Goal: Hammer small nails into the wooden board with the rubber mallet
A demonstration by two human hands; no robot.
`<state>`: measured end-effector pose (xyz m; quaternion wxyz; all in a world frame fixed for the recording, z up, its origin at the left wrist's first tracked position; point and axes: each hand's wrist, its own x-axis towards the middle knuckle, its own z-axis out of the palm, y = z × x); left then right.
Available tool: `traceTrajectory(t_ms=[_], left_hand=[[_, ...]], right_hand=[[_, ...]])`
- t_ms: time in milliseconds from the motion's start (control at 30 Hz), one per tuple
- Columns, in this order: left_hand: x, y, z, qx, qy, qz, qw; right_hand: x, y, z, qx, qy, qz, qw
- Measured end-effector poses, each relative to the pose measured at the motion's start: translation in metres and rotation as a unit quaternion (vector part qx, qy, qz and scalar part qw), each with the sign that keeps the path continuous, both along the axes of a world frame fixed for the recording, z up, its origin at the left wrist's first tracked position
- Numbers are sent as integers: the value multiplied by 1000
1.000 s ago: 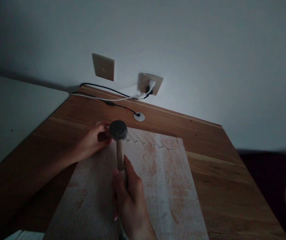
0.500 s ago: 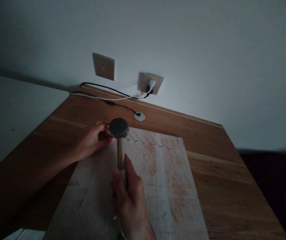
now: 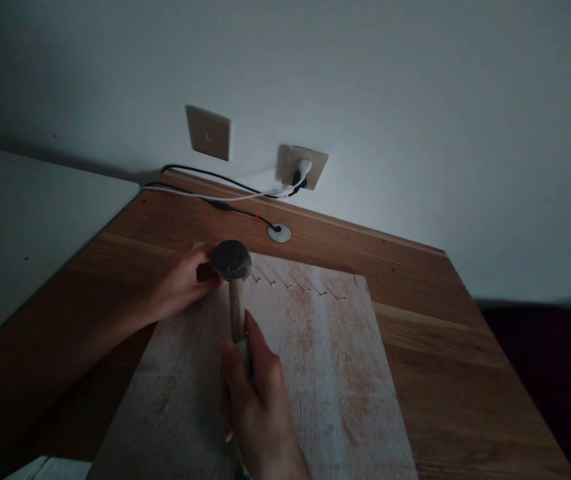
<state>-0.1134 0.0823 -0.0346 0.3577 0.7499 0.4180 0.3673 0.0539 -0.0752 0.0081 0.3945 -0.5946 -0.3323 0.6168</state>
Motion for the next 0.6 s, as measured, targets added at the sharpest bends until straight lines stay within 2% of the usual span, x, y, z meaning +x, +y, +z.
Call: traceTrajectory(t_ms=[267, 467, 600], left_hand=[[0, -1, 5, -6, 6, 1, 1000], [0, 0, 0, -10, -2, 0, 1000], [0, 1, -4, -6, -18, 2, 1000]], right_hand=[[0, 0, 0, 11, 17, 12, 1000], [0, 0, -1, -5, 16, 0, 1000], [-1, -1, 2, 11, 26, -1, 1000]])
